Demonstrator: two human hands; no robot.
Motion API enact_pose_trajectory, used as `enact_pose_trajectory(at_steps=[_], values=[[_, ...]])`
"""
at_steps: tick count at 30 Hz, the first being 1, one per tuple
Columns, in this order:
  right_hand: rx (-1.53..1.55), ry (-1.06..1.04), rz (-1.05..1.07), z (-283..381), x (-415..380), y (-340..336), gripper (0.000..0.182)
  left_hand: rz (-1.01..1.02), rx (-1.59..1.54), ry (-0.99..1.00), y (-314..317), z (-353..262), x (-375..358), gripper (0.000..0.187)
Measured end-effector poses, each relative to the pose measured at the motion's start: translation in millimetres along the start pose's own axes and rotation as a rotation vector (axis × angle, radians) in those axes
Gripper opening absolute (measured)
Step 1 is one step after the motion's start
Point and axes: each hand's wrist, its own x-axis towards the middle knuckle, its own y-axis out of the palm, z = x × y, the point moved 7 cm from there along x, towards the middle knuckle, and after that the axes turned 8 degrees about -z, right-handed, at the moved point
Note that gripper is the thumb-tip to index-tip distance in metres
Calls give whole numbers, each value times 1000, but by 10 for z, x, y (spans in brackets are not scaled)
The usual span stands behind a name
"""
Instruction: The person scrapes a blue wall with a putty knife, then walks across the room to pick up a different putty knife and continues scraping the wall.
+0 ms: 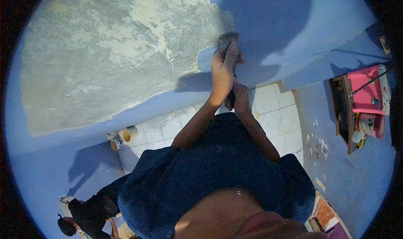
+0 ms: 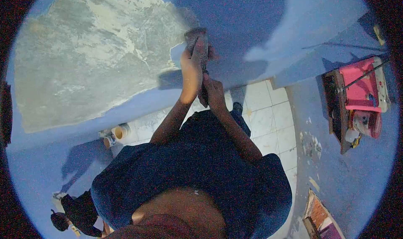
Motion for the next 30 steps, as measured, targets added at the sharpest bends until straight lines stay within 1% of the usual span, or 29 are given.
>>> enact_pose_trajectory(at_steps=[2,3,5,6,8,11,14,18,21,23,26,30], values=[[-50,-22,20,4,-19,-7,50,25,130,47,-62,-20,11,45],[-73,-34,28,9,-35,-11,50,28,132,44,-83,-24,0,46],[-106,23,29,54,-84,-3,51,41,135,38,-90,-33,-21,46],[-122,53,25,58,-117,-10,51,43,69,-19,-73,-24,-50,47],[-155,37,9,64,-132,-53,51,47,-68,-135,-8,-23,-123,48],[-183,17,-5,164,-183,-64,50,63,-116,-225,1,36,-148,49],[-155,-13,-4,208,-186,-34,48,4,-132,-190,6,-89,-158,46],[-109,-28,-25,290,-193,-6,47,2,-81,-125,48,-198,-114,49],[-112,-114,-40,263,-176,-41,47,0,-60,-91,59,-191,-96,52],[-138,-117,-27,291,-161,-40,47,1,-26,-85,54,-188,-91,53],[-148,-105,-15,306,-188,-45,47,-30,-56,-151,64,-165,-116,54],[-139,-97,-10,336,-171,-47,47,-32,-57,-99,84,-155,-92,54]])
